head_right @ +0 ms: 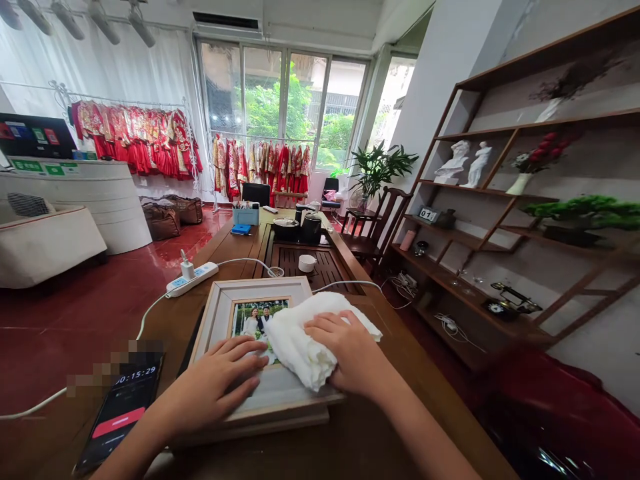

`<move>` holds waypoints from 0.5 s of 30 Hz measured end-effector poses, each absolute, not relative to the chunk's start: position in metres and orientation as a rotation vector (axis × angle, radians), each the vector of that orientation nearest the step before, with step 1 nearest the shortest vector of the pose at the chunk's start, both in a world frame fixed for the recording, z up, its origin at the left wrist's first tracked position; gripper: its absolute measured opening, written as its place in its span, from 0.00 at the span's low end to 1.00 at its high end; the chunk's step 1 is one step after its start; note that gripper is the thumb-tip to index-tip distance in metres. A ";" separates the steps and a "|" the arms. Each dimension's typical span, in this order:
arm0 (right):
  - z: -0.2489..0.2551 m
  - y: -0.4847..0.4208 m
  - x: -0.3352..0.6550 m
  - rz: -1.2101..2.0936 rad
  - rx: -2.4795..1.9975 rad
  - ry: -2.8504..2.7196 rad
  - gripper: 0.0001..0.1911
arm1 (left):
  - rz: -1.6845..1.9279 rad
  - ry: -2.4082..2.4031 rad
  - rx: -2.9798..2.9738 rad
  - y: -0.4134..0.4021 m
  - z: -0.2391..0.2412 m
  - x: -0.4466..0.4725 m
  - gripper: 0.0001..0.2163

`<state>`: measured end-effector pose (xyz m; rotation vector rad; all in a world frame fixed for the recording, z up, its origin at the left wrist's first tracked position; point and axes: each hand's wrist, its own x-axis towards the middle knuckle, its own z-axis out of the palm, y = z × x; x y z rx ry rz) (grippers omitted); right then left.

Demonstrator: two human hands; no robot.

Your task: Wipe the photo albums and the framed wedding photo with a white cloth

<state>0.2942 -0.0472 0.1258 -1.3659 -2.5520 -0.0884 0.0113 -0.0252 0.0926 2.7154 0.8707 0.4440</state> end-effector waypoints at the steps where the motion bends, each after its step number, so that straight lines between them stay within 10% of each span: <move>1: 0.124 -0.040 0.294 -0.111 -1.371 -2.543 0.22 | 0.436 0.876 2.714 -0.025 0.093 0.011 0.15; 15: 0.121 0.050 0.290 -0.198 -1.476 -2.349 0.26 | 0.477 0.803 2.898 0.000 0.078 0.013 0.17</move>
